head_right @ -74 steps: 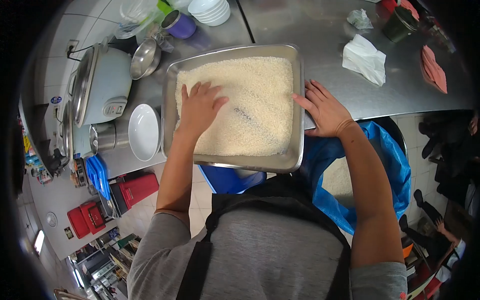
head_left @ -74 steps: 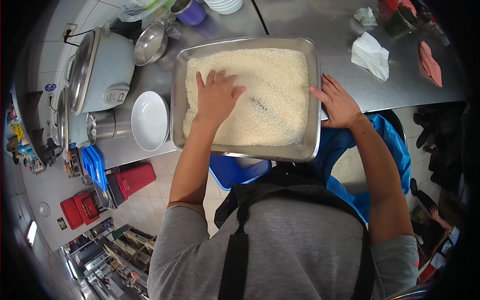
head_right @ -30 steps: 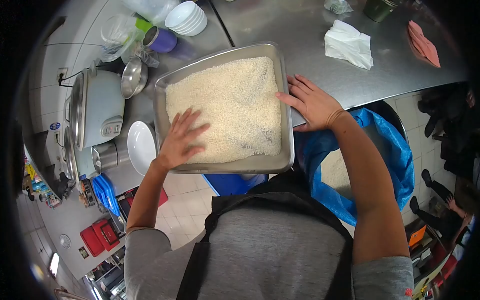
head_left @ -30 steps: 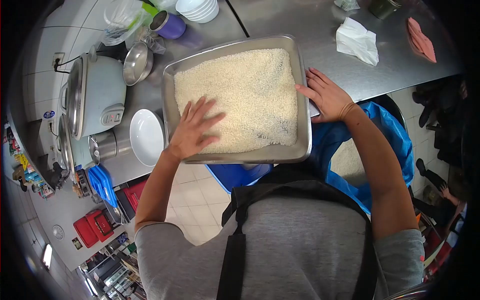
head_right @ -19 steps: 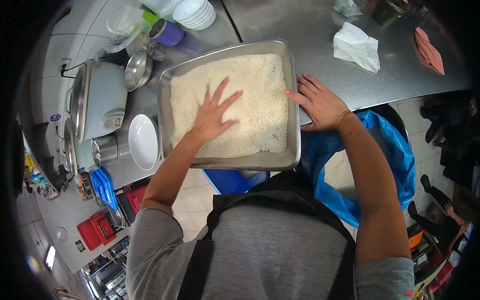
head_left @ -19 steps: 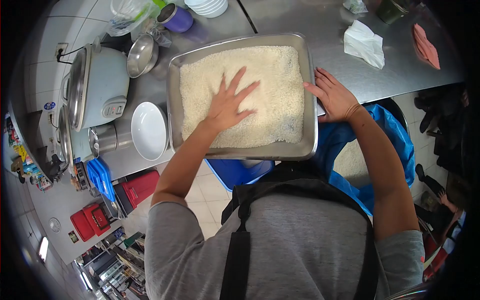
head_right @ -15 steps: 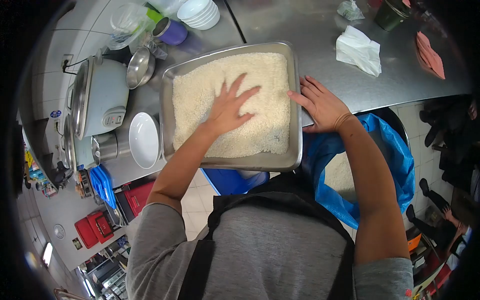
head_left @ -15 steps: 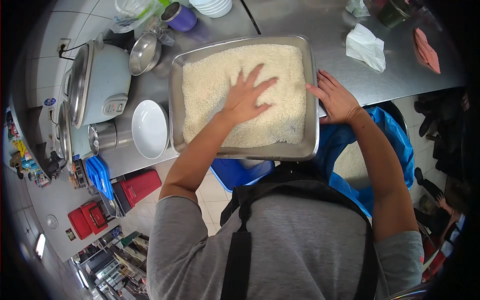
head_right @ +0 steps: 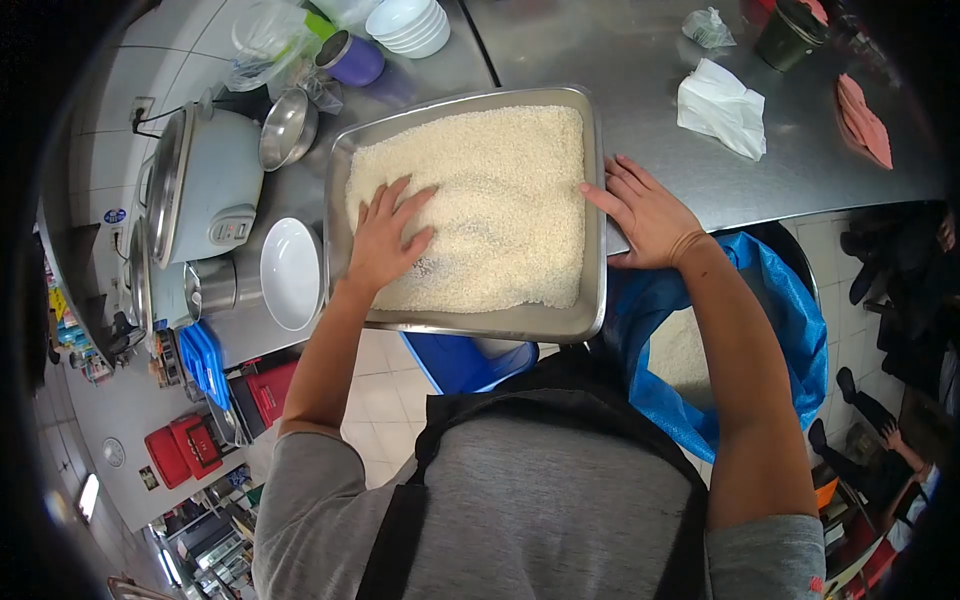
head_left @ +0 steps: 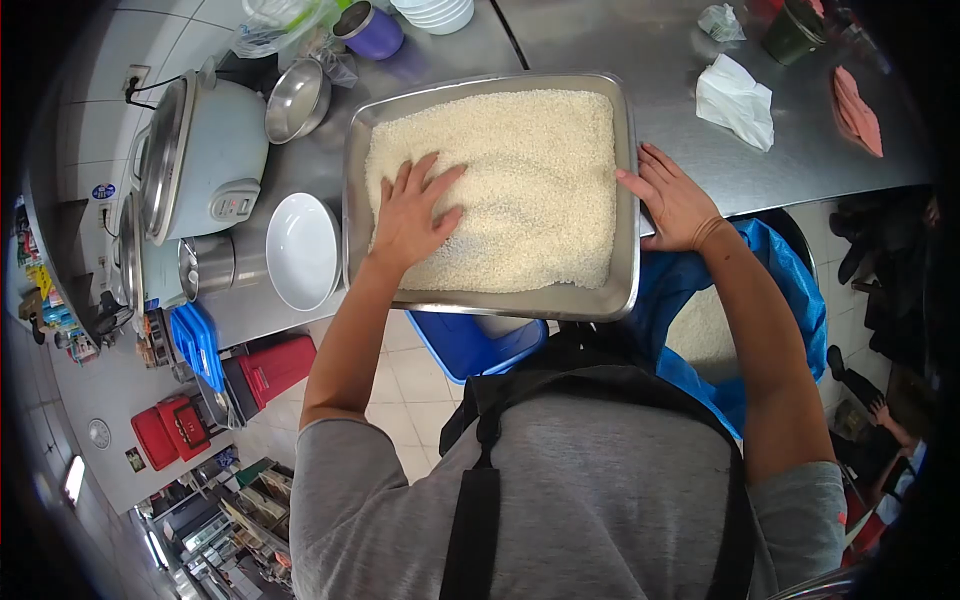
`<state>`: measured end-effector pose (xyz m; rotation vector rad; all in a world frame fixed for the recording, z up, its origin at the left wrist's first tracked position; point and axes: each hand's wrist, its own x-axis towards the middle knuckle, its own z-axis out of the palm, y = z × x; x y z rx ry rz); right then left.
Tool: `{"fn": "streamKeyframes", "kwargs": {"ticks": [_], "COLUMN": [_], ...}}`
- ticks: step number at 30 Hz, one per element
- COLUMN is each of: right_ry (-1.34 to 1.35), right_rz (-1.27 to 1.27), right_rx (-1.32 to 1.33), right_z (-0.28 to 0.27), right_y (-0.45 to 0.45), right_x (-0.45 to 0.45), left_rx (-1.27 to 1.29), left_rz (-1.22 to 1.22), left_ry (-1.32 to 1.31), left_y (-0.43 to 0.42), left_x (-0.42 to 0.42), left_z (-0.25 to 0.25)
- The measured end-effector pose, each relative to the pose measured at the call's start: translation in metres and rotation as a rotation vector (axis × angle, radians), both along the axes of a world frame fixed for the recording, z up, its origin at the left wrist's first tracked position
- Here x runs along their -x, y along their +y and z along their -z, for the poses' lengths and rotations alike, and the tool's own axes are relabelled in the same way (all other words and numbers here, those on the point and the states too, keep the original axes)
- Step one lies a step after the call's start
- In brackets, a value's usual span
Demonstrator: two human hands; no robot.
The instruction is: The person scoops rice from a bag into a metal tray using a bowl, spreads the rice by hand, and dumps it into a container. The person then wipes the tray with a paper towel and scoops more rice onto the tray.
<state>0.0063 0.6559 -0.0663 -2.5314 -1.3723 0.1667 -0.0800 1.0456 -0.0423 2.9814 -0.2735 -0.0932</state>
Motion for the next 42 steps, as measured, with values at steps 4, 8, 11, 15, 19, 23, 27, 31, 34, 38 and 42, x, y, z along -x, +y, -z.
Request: {"fn": "streamKeyframes", "kwargs": {"ticks": [4, 8, 11, 15, 19, 23, 27, 31, 34, 38, 42], "right_ry": [0.002, 0.011, -0.020, -0.003, -0.023, -0.004, -0.069, -0.182, -0.055, 0.053, -0.019], "right_rz": [-0.011, -0.004, -0.011, -0.010, -0.013, 0.004, 0.049, 0.047, 0.060, 0.104, 0.068], "right_rx": [-0.023, -0.007, -0.048, -0.027, -0.084, -0.084, -0.086, -0.010, -0.035, -0.120, 0.024], "right_z": [0.001, -0.002, 0.004, -0.003, 0.006, 0.006, 0.016, 0.028, 0.010, 0.017, 0.013], "right_y": [-0.001, 0.001, -0.001, 0.002, 0.000, -0.002, -0.002, -0.004, 0.000, -0.005, 0.000], "right_x": [-0.001, 0.000, -0.001, 0.002, 0.001, 0.001, 0.001, -0.004, -0.001, -0.002, 0.000], "left_rx": [0.061, 0.101, 0.237, 0.429, 0.045, 0.008, 0.317, 0.756, 1.276, 1.644, 1.657], "left_rz": [-0.064, -0.006, 0.027, -0.208, -0.466, -0.630, -0.762, -0.844, -0.889, -1.132, -1.138], "left_ry": [0.036, 0.186, 0.207, 0.041, -0.327, -0.306, -0.105, 0.365, 0.348, 0.204, 0.036], "left_y": [-0.016, -0.052, -0.051, 0.000, 0.047, 0.055, 0.056, 0.044, 0.034, 0.023, 0.000], "left_x": [0.037, 0.056, 0.062, 0.072, 0.096, 0.108, 0.128, 0.165, 0.184, 0.164, 0.163], "left_z": [-0.007, -0.024, -0.042, -0.043, -0.027, -0.006, -0.017, -0.047, -0.030, 0.004, 0.010]}}
